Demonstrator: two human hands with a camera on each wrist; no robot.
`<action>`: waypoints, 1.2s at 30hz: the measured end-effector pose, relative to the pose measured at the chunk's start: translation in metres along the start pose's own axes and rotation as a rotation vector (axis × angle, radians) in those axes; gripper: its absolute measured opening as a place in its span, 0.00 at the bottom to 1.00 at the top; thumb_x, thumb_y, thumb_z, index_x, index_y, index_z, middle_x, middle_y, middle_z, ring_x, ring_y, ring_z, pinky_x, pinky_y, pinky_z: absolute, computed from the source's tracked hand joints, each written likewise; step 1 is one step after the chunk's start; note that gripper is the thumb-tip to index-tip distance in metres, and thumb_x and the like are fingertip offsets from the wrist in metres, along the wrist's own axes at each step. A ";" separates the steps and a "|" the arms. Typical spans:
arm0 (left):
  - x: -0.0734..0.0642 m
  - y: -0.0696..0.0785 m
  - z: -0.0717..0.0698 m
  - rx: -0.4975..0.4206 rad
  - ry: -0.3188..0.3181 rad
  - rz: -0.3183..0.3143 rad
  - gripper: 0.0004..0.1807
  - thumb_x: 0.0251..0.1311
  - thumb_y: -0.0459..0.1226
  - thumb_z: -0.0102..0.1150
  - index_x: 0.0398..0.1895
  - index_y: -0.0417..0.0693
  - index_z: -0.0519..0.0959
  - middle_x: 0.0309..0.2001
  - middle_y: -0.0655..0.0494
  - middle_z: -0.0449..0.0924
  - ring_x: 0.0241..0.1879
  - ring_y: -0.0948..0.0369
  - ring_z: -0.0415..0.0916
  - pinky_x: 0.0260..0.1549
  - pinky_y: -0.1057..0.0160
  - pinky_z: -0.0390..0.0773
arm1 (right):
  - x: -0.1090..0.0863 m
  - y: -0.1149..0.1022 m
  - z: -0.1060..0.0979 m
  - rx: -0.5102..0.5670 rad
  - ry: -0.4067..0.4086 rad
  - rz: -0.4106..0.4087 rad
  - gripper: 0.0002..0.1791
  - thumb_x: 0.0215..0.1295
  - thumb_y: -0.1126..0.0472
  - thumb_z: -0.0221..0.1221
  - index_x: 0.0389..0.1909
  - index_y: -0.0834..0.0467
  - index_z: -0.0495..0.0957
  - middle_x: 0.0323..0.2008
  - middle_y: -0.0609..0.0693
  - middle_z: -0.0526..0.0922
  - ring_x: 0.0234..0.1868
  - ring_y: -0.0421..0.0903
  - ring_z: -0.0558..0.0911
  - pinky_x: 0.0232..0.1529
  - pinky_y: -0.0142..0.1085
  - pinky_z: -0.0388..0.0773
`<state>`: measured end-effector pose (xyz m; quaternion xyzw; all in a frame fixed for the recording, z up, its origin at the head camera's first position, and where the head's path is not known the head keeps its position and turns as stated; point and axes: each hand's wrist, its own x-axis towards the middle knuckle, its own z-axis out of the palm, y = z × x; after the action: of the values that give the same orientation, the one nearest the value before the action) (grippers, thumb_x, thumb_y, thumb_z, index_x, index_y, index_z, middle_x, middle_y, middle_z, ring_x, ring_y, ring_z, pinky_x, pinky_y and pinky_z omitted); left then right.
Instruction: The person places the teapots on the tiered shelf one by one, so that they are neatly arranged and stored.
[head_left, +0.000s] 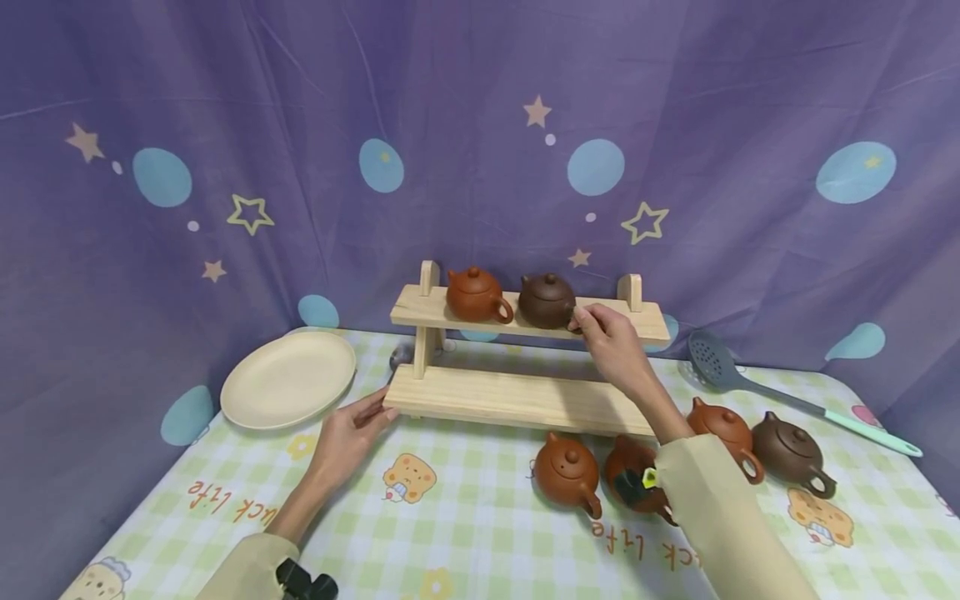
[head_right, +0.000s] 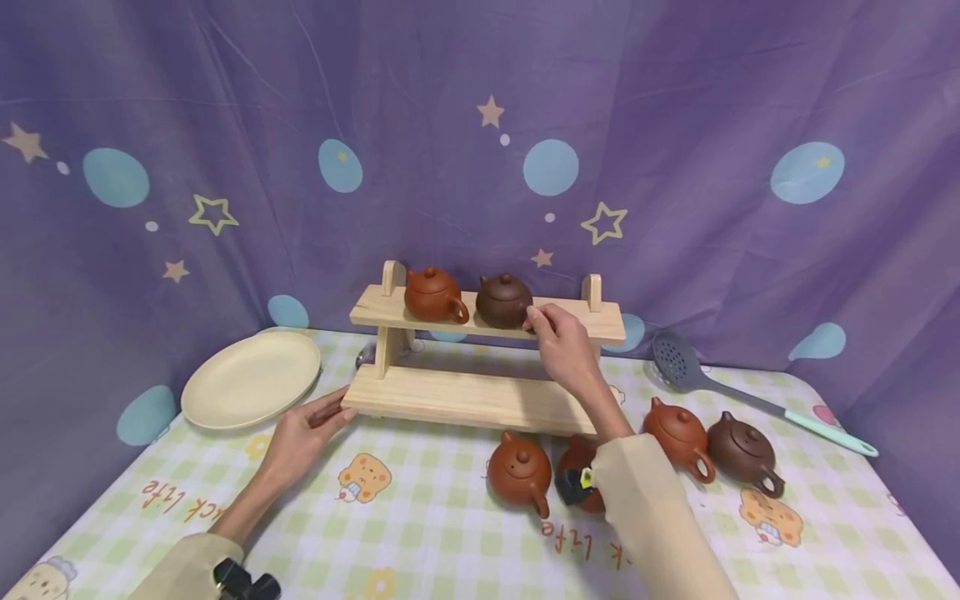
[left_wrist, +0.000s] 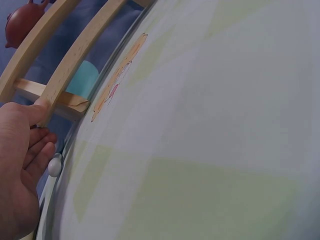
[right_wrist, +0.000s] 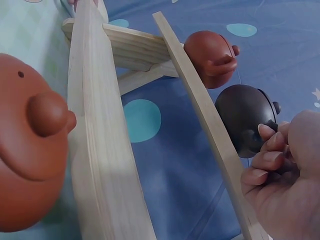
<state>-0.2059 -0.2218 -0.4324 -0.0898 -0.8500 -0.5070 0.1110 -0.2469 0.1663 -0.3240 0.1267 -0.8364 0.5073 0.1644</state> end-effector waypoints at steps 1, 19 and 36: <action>0.000 0.000 0.000 0.000 -0.001 -0.001 0.28 0.72 0.43 0.66 0.69 0.38 0.75 0.60 0.41 0.82 0.56 0.48 0.83 0.52 0.70 0.81 | 0.001 0.000 0.001 0.001 0.004 0.004 0.18 0.84 0.55 0.51 0.38 0.63 0.81 0.28 0.57 0.77 0.30 0.49 0.72 0.31 0.38 0.70; 0.000 -0.001 0.001 0.017 -0.004 0.001 0.29 0.72 0.44 0.65 0.70 0.39 0.75 0.60 0.41 0.82 0.55 0.48 0.83 0.53 0.63 0.83 | 0.002 0.000 0.009 0.079 0.010 0.028 0.20 0.84 0.56 0.49 0.44 0.67 0.82 0.24 0.53 0.74 0.26 0.46 0.70 0.27 0.34 0.68; 0.000 0.000 0.000 0.015 -0.007 -0.012 0.29 0.71 0.44 0.65 0.70 0.38 0.75 0.60 0.40 0.81 0.56 0.47 0.83 0.53 0.64 0.83 | -0.005 0.001 0.003 0.109 0.024 0.076 0.17 0.83 0.53 0.51 0.54 0.65 0.76 0.21 0.49 0.72 0.24 0.42 0.70 0.23 0.33 0.63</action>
<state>-0.2059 -0.2218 -0.4324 -0.0858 -0.8547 -0.5009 0.1056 -0.2434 0.1643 -0.3275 0.0975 -0.8099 0.5592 0.1478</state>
